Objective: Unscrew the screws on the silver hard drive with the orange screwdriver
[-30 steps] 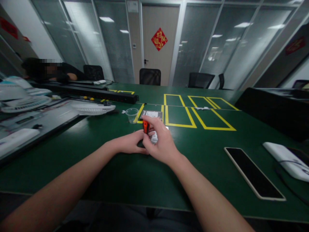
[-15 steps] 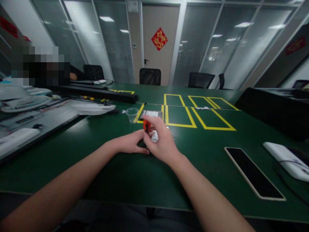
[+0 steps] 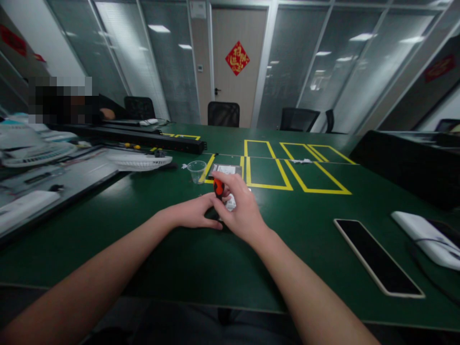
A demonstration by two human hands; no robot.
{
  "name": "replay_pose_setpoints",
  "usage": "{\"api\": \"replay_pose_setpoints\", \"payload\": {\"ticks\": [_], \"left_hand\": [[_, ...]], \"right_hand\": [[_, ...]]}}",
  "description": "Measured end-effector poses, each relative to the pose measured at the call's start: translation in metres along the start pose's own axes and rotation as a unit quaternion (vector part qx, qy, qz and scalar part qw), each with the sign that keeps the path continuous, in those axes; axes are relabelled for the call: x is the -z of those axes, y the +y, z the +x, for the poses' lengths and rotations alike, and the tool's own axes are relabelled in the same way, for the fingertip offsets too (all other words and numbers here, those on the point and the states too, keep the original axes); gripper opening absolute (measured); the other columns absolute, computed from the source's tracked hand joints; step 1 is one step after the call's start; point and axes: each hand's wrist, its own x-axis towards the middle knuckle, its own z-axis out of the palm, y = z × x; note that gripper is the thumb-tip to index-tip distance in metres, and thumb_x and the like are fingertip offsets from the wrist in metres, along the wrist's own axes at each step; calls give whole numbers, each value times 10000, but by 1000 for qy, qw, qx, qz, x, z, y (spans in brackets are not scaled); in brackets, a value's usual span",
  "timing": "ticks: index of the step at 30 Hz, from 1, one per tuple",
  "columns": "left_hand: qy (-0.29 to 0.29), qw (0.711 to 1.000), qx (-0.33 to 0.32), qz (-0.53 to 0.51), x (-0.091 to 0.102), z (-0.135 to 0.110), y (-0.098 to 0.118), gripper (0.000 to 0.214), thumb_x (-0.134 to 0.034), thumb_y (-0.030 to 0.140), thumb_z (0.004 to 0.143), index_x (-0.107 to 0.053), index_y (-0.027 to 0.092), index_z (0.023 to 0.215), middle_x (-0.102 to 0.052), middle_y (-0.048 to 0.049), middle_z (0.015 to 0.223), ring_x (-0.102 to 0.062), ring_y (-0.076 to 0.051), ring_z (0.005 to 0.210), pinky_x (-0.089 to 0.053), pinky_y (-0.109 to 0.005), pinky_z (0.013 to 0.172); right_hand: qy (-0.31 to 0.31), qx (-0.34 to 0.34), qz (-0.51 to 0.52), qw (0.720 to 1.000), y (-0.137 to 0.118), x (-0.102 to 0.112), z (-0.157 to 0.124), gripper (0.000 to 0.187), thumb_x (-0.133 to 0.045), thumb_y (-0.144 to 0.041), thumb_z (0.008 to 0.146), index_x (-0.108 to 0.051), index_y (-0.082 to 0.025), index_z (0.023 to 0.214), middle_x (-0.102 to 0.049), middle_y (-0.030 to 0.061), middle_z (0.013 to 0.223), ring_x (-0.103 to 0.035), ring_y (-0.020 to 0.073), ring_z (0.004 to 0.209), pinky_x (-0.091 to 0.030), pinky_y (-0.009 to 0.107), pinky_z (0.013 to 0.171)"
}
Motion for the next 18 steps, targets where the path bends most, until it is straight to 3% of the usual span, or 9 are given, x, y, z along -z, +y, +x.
{"api": "replay_pose_setpoints", "payload": {"ticks": [8, 15, 18], "left_hand": [[-19, 1000, 17, 12, 1, 0, 0, 935, -1089, 638, 993, -731, 254, 1767, -708, -200, 1896, -642, -512, 1811, -498, -672, 1545], [-8, 1000, 9, 19, 3, -1, 6, 736, -1097, 617, 983, -830, 278, 1579, -789, -148, 1721, -737, -481, 1678, -576, -617, 1483], [-4, 1000, 3, 20, 2, -1, 5, 758, -1097, 608, 989, -819, 278, 1611, -780, -151, 1749, -725, -480, 1691, -567, -627, 1488]], "right_hand": [[-19, -26, 40, 999, 0, -3, -5, 709, -718, -160, 1146, -636, -368, 1818, -821, 120, 1531, -874, 322, 1219, -777, 553, 1100], [1, -4, 3, 1000, 1, 0, -1, 602, -842, -278, 1173, -683, -372, 1745, -842, 104, 1434, -839, 338, 1179, -769, 545, 1037], [4, -1, -4, 1000, 2, 1, 0, 582, -843, -263, 1179, -687, -368, 1731, -842, 101, 1410, -832, 328, 1139, -764, 541, 1010]]}}
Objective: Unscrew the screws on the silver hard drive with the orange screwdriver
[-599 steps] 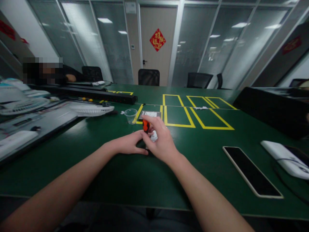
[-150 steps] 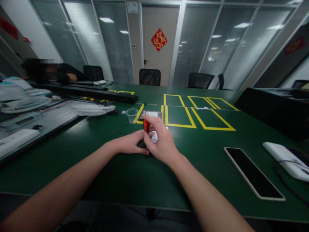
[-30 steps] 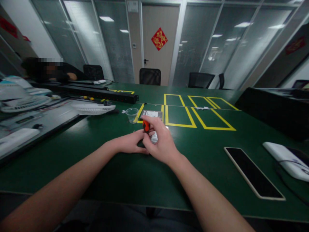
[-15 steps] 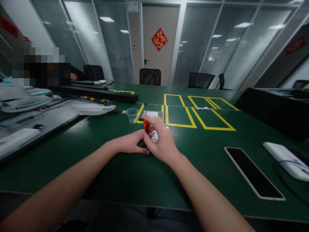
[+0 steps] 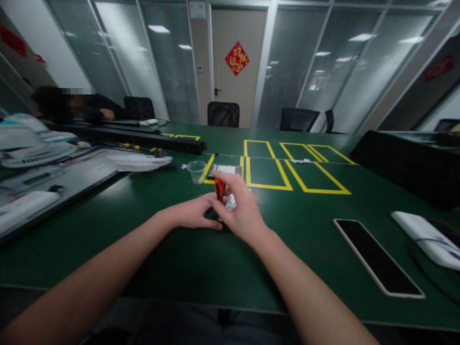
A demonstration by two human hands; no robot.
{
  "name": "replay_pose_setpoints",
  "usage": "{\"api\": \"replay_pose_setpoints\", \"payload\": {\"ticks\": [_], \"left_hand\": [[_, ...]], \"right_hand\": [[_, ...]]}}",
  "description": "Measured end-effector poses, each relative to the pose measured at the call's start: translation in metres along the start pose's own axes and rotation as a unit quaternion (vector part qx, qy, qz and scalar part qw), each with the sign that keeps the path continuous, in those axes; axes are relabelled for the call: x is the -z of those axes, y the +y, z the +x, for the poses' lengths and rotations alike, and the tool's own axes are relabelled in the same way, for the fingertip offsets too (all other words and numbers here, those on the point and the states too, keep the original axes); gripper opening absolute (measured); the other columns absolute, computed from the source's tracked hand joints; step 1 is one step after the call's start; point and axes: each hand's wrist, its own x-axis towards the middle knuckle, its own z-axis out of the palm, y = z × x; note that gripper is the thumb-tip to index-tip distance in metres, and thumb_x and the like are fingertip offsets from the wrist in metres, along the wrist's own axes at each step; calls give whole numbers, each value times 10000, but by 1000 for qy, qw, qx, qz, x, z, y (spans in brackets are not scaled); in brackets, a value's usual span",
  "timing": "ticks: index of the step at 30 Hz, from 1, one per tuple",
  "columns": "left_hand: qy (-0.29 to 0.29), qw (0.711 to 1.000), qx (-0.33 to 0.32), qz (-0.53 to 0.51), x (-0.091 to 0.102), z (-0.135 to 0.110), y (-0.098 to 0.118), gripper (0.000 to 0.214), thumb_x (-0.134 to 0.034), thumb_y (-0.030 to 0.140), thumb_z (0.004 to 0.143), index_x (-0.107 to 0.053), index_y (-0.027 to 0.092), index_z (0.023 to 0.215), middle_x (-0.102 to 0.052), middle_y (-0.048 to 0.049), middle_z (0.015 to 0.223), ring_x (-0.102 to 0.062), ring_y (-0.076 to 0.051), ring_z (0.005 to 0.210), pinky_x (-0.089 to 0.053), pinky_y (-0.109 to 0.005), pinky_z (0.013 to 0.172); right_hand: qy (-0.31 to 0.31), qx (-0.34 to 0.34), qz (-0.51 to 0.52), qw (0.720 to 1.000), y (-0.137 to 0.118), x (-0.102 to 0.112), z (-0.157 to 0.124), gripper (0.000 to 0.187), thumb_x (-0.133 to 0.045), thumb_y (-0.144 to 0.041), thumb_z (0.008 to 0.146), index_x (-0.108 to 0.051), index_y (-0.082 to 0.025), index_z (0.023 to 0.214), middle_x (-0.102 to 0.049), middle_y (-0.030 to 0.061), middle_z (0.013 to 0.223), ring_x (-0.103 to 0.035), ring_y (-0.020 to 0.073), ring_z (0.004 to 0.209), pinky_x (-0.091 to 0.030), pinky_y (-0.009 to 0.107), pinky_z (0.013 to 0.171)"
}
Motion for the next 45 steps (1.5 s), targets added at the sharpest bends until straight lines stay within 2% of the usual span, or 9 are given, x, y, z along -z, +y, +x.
{"api": "replay_pose_setpoints", "payload": {"ticks": [5, 10, 13, 18, 24, 30, 34, 38, 45], "left_hand": [[-1, 1000, 5, -3, -1, 1, -4, 859, -1120, 576, 972, -786, 283, 1707, -762, -180, 1817, -715, -496, 1728, -541, -661, 1508], [-9, 1000, 3, -16, -2, 0, -9, 1014, -1101, 616, 989, -688, 273, 1849, -681, -207, 1940, -640, -508, 1819, -477, -692, 1556], [-4, 1000, 4, -13, -3, 0, -12, 964, -1093, 651, 995, -726, 275, 1803, -723, -196, 1888, -663, -507, 1788, -503, -690, 1536], [12, 1000, -9, -11, -5, 1, -10, 842, -1124, 605, 969, -807, 277, 1676, -780, -174, 1789, -735, -489, 1703, -544, -658, 1515], [0, 1000, -17, -2, -4, 1, -9, 892, -1104, 609, 996, -763, 290, 1756, -725, -188, 1891, -655, -509, 1808, -499, -694, 1548], [-9, 1000, -24, -11, -1, 2, -11, 997, -1106, 622, 994, -703, 304, 1849, -592, -194, 2037, -548, -506, 1910, -416, -712, 1603], [-6, 1000, -9, -13, -2, 1, -9, 988, -1105, 631, 985, -723, 270, 1821, -654, -215, 1967, -607, -513, 1850, -435, -720, 1587], [1, 1000, -8, -14, -2, 1, -6, 881, -1103, 621, 983, -780, 293, 1734, -754, -176, 1840, -691, -491, 1759, -513, -684, 1535], [-2, 1000, -9, -18, -2, 1, -7, 911, -1086, 650, 993, -752, 305, 1768, -724, -187, 1890, -651, -503, 1805, -492, -718, 1541]], "right_hand": [[-1, 0, 17, 1000, -1, -2, -1, 569, -758, -199, 1196, -682, -362, 1735, -829, 111, 1461, -849, 324, 1195, -768, 552, 1059], [-11, -6, 39, 999, -2, -5, -4, 660, -681, -140, 1183, -633, -378, 1797, -817, 119, 1529, -876, 318, 1238, -772, 563, 1095], [-9, 8, 31, 999, -3, -3, -3, 643, -723, -168, 1196, -638, -379, 1797, -823, 114, 1526, -870, 323, 1232, -768, 569, 1097], [6, 20, 6, 1000, -2, 0, 1, 622, -846, -199, 1164, -698, -372, 1743, -827, 80, 1361, -819, 306, 1092, -759, 514, 977], [-1, -19, 30, 999, 0, -3, -2, 612, -755, -197, 1190, -690, -377, 1771, -824, 110, 1459, -846, 328, 1163, -778, 570, 1056], [-7, -16, 70, 997, 0, -6, -5, 642, -702, -181, 1200, -651, -384, 1807, -815, 98, 1470, -898, 306, 1213, -779, 533, 1084], [-3, -4, 37, 999, -1, -2, -1, 598, -800, -241, 1193, -677, -357, 1766, -838, 96, 1453, -860, 294, 1144, -773, 513, 1037], [3, 3, 11, 1000, -2, 0, 2, 586, -817, -224, 1178, -705, -357, 1738, -841, 84, 1360, -815, 299, 1079, -753, 519, 986], [-22, -17, 33, 999, -3, -2, -2, 674, -739, -171, 1159, -676, -373, 1799, -835, 116, 1504, -850, 329, 1224, -774, 572, 1101]]}}
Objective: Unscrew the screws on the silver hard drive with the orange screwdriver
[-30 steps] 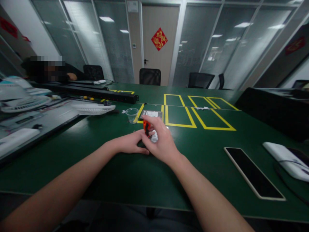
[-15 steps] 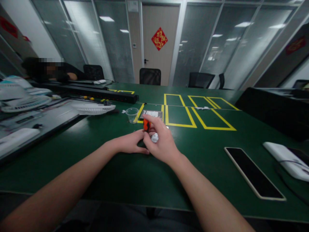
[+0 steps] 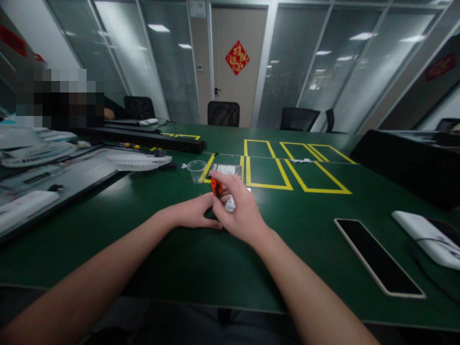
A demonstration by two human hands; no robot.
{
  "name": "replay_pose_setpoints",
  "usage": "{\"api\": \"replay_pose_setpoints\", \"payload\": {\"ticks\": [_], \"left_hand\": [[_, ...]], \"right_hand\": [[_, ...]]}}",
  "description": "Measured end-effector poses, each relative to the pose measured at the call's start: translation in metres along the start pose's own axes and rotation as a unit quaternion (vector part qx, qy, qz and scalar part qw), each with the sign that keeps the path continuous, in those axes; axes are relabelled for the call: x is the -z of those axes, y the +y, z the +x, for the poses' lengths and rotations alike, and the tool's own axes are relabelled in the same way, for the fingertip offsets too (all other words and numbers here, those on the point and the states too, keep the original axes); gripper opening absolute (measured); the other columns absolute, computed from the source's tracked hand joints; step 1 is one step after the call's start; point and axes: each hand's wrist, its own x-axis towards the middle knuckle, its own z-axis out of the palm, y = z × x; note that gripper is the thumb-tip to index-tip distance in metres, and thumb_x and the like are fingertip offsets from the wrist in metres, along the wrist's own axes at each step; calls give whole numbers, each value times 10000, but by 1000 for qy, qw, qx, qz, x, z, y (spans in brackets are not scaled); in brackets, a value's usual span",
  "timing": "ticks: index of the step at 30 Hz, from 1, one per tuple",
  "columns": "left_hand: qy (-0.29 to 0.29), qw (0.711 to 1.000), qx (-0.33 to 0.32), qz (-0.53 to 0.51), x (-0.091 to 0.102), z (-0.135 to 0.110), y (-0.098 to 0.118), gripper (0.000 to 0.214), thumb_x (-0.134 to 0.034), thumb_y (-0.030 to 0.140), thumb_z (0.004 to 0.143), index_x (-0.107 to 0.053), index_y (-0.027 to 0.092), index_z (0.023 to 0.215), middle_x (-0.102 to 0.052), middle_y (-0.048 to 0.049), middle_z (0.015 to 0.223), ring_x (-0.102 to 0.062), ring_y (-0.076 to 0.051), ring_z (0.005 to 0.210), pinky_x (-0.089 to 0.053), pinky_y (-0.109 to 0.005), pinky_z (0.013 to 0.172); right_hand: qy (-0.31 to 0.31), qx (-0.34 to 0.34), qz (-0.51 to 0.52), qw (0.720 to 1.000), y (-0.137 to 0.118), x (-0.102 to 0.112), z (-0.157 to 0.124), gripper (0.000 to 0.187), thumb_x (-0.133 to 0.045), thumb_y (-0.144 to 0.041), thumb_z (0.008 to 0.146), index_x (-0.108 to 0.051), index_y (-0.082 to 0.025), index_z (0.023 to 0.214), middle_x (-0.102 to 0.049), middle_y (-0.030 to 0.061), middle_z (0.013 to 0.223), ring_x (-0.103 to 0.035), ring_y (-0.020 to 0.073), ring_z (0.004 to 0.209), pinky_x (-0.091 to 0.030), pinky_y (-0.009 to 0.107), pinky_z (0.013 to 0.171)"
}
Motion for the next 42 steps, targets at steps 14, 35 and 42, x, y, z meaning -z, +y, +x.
{"api": "replay_pose_setpoints", "payload": {"ticks": [14, 35, 42], "left_hand": [[1, 1000, 13, 7, 0, 0, 3, 847, -1108, 595, 979, -781, 295, 1701, -764, -169, 1810, -690, -494, 1752, -513, -683, 1531], [8, 1000, 1, 2, -2, 0, 1, 846, -1111, 600, 980, -789, 296, 1701, -763, -167, 1800, -718, -481, 1714, -532, -664, 1519], [6, 1000, 0, 9, 0, -1, 0, 856, -1105, 634, 979, -788, 316, 1708, -777, -167, 1785, -721, -505, 1710, -566, -690, 1488]], "right_hand": [[23, 6, -29, 999, 1, 3, 4, 569, -828, -238, 1166, -715, -360, 1711, -832, 88, 1342, -803, 318, 1081, -751, 536, 993], [16, 1, -33, 999, 0, 3, 5, 568, -844, -270, 1160, -733, -359, 1710, -850, 83, 1332, -812, 312, 1082, -751, 519, 988], [14, 2, -15, 1000, -1, 1, 2, 595, -741, -188, 1166, -702, -358, 1735, -843, 103, 1415, -837, 321, 1159, -762, 562, 1057]]}}
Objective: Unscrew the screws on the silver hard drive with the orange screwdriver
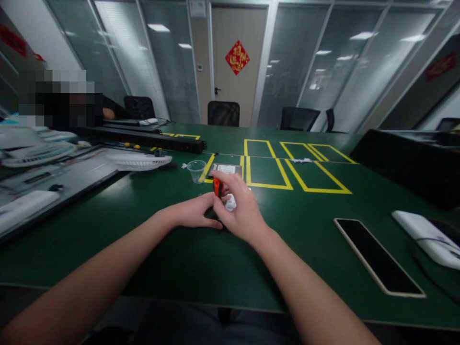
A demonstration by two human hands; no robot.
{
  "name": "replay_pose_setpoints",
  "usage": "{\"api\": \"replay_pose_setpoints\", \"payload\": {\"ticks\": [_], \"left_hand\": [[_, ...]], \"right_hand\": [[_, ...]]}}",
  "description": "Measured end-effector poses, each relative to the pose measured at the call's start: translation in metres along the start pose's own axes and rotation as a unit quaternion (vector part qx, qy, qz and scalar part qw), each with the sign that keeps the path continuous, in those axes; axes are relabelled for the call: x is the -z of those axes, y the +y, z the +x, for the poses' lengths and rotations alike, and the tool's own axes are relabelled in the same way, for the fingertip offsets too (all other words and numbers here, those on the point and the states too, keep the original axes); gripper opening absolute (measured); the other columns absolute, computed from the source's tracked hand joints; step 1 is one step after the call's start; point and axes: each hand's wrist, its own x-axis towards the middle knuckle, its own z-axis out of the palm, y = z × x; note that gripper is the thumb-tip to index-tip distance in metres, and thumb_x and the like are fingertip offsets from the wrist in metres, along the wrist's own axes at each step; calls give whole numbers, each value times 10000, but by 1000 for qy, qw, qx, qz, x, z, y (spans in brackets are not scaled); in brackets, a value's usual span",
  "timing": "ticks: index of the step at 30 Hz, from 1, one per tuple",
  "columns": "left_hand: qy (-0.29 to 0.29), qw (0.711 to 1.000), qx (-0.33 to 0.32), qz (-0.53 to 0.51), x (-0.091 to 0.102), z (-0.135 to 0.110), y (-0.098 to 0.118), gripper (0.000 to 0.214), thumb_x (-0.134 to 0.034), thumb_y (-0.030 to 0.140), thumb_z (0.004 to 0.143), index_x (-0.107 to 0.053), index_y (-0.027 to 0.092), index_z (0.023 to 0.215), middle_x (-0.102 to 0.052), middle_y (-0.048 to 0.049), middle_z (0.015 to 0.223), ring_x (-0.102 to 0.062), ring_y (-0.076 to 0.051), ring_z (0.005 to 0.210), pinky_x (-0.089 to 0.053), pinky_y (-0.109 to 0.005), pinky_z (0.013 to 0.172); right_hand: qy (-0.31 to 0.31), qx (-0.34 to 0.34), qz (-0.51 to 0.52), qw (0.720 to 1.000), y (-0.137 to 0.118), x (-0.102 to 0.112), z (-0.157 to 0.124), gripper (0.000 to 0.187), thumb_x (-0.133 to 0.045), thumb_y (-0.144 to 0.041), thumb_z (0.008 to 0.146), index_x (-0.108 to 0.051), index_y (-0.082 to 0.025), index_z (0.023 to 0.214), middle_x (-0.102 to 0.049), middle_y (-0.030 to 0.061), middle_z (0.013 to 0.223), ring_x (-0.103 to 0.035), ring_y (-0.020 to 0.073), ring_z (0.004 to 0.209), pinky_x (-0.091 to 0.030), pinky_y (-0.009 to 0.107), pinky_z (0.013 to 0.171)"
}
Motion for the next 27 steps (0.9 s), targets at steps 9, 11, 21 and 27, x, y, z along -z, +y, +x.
{"api": "replay_pose_setpoints", "payload": {"ticks": [9, 11, 21, 27], "left_hand": [[-4, 1000, 0, -14, 1, 1, 3, 935, -1108, 612, 975, -741, 292, 1772, -721, -186, 1885, -667, -494, 1793, -478, -698, 1560], [-2, 1000, 5, -15, 1, 0, 3, 899, -1109, 605, 973, -761, 286, 1738, -737, -179, 1859, -682, -494, 1774, -497, -678, 1550], [-4, 1000, 4, -2, 1, 0, 2, 884, -1097, 638, 977, -772, 286, 1720, -758, -182, 1831, -698, -520, 1750, -536, -689, 1519], [-4, 1000, 22, -10, 1, -1, 1, 1031, -1103, 642, 972, -684, 263, 1834, -681, -209, 1936, -623, -514, 1839, -455, -693, 1580]], "right_hand": [[1, 6, 6, 1000, -1, 0, 1, 577, -787, -231, 1173, -693, -354, 1728, -849, 100, 1432, -851, 308, 1140, -776, 548, 1052], [5, 1, -7, 1000, -1, 0, 2, 557, -823, -261, 1171, -707, -353, 1708, -857, 97, 1415, -841, 310, 1118, -776, 546, 1031], [-2, 7, 21, 1000, 0, -2, -1, 606, -706, -178, 1177, -670, -354, 1756, -814, 107, 1425, -854, 301, 1151, -768, 521, 1020], [-2, 3, 21, 1000, -1, -1, -1, 606, -731, -208, 1181, -670, -356, 1765, -828, 109, 1458, -862, 305, 1155, -771, 516, 1017]]}}
